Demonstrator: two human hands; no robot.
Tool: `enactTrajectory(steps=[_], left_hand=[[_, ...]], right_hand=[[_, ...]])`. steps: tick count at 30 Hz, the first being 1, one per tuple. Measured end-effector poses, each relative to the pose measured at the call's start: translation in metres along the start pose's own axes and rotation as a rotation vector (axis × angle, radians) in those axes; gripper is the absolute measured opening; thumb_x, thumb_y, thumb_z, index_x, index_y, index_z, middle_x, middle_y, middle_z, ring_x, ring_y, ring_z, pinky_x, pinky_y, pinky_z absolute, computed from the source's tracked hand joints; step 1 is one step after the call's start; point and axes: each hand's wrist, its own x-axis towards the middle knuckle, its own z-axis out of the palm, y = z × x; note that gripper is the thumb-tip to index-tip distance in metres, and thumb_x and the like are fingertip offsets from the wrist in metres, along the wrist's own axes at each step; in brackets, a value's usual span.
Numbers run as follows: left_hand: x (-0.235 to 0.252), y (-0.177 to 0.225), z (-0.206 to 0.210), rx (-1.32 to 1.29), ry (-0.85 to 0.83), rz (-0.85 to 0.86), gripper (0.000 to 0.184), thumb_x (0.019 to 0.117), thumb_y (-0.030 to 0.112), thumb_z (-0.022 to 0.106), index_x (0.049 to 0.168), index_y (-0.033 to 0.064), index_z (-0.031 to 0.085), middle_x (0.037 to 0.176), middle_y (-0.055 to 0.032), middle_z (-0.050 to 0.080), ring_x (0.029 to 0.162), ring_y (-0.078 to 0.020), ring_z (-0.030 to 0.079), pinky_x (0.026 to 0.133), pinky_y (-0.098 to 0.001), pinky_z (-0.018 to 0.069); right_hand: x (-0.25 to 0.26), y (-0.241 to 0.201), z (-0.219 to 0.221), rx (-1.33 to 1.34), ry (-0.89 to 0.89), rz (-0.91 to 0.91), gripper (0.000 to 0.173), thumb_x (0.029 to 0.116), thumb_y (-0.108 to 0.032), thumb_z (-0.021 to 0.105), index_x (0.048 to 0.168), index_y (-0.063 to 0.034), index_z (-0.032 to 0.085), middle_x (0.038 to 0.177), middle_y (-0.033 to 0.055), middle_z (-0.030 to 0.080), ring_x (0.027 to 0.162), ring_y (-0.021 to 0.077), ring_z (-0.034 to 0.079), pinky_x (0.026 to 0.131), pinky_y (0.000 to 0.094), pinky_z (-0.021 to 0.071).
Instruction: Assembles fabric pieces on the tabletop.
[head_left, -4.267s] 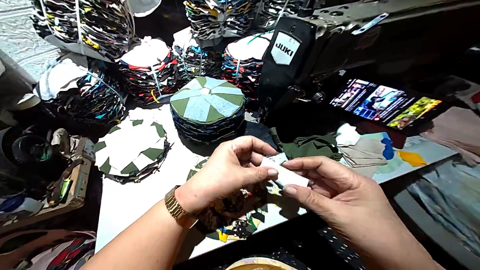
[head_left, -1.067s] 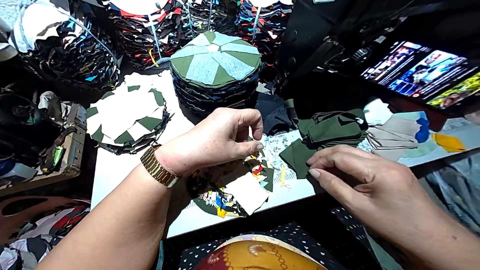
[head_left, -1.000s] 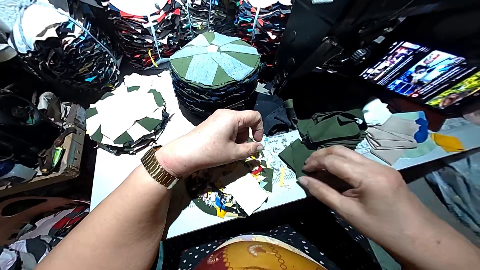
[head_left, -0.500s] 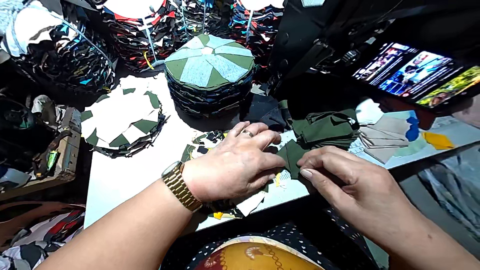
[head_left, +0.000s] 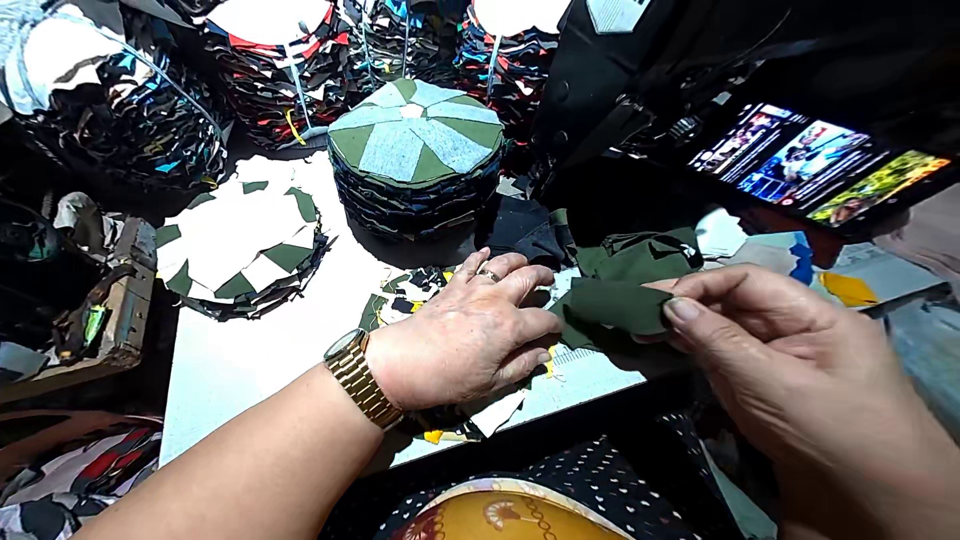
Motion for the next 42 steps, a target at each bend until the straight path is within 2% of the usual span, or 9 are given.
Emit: enactTrajectory(steps=[6, 9, 17, 20, 25, 28, 33, 39, 42], left_hand=[[0.006, 0.01, -0.014, -0.803, 0.181, -0.167, 0.037, 0.1047, 0.015, 0.052, 0.136, -0.0042, 0.05, 0.127, -0.013, 0.065, 0.111, -0.014, 0.066, 0.093, -0.03, 0.056], [0.007, 0.01, -0.021, -1.074, 0.186, -0.247, 0.045, 0.0996, 0.008, 0.061, 0.139, -0.0005, 0.041, 0.124, -0.0125, 0.066, 0.104, -0.0138, 0.068, 0.087, -0.0278, 0.0578], [0.006, 0.015, -0.014, -0.905, 0.11, -0.143, 0.037, 0.0862, -0.003, 0.078, 0.119, -0.005, 0.061, 0.087, -0.0078, 0.068, 0.077, -0.0083, 0.066, 0.07, -0.0215, 0.0567], [0.006, 0.012, -0.017, -0.911, 0.116, -0.202, 0.024, 0.088, -0.002, 0.076, 0.108, -0.0029, 0.063, 0.078, -0.0055, 0.066, 0.068, -0.0068, 0.062, 0.063, -0.0196, 0.0533], [0.004, 0.008, -0.022, -1.102, 0.215, -0.345, 0.007, 0.0945, 0.001, 0.07, 0.094, -0.0013, 0.063, 0.074, -0.0052, 0.064, 0.065, -0.0056, 0.06, 0.06, -0.0188, 0.0505], [0.004, 0.011, -0.022, -1.218, 0.302, -0.404, 0.006, 0.098, 0.004, 0.066, 0.095, 0.0007, 0.064, 0.08, -0.0057, 0.066, 0.068, -0.0057, 0.059, 0.06, -0.0185, 0.0486], [0.004, 0.014, -0.02, -1.252, 0.358, -0.37, 0.005, 0.0971, 0.001, 0.066, 0.101, -0.0007, 0.064, 0.086, -0.0079, 0.067, 0.075, -0.0086, 0.064, 0.067, -0.0214, 0.0541], [0.004, 0.005, -0.029, -1.135, 0.305, -0.341, 0.029, 0.0896, -0.011, 0.067, 0.116, -0.0034, 0.059, 0.091, -0.009, 0.067, 0.074, -0.0082, 0.064, 0.066, -0.0202, 0.0548], [0.0, -0.002, -0.036, -1.02, 0.179, -0.291, 0.022, 0.089, -0.01, 0.069, 0.109, -0.0041, 0.062, 0.088, -0.006, 0.066, 0.073, -0.0058, 0.063, 0.067, -0.0188, 0.0546]], right_hand=[[-0.001, -0.011, 0.008, 0.644, -0.145, 0.223, 0.01, 0.1001, -0.018, 0.063, 0.102, -0.0129, 0.071, 0.093, 0.0063, 0.072, 0.08, 0.0119, 0.072, 0.074, 0.0291, 0.0636], [-0.001, -0.014, 0.016, 0.691, -0.177, 0.231, 0.01, 0.0994, -0.017, 0.063, 0.102, -0.012, 0.072, 0.094, 0.0075, 0.073, 0.081, 0.0122, 0.073, 0.077, 0.0305, 0.0639], [-0.001, -0.027, 0.035, -0.009, -0.167, -0.04, 0.007, 0.0944, -0.018, 0.066, 0.099, -0.0196, 0.071, 0.084, -0.0079, 0.069, 0.069, 0.0038, 0.066, 0.06, 0.0174, 0.0573], [0.0, -0.025, 0.042, -0.044, -0.103, -0.097, 0.009, 0.0946, -0.016, 0.064, 0.1, -0.0172, 0.071, 0.085, -0.0084, 0.069, 0.07, 0.0031, 0.066, 0.061, 0.0168, 0.0577], [0.003, -0.018, 0.041, 0.224, -0.069, 0.032, 0.02, 0.1059, -0.022, 0.053, 0.114, -0.0112, 0.067, 0.097, 0.001, 0.07, 0.078, 0.0113, 0.069, 0.071, 0.0247, 0.0612], [-0.002, -0.017, 0.048, 0.243, -0.091, 0.113, 0.028, 0.0924, -0.032, 0.072, 0.116, -0.0177, 0.069, 0.098, -0.0017, 0.071, 0.079, 0.0093, 0.07, 0.069, 0.0233, 0.0609], [-0.005, -0.022, 0.061, 0.407, -0.091, 0.238, 0.032, 0.0807, -0.006, 0.077, 0.111, -0.0116, 0.068, 0.09, 0.0035, 0.073, 0.074, 0.01, 0.07, 0.066, 0.0228, 0.0608], [-0.003, -0.02, 0.054, 0.407, -0.087, 0.245, 0.016, 0.0883, -0.002, 0.066, 0.097, -0.0114, 0.074, 0.084, 0.0018, 0.069, 0.068, 0.0058, 0.063, 0.062, 0.0175, 0.0551], [-0.005, -0.02, 0.052, 0.357, -0.11, 0.208, 0.015, 0.0904, -0.003, 0.064, 0.099, -0.0118, 0.072, 0.086, 0.0016, 0.07, 0.07, 0.0072, 0.066, 0.065, 0.0199, 0.058]])
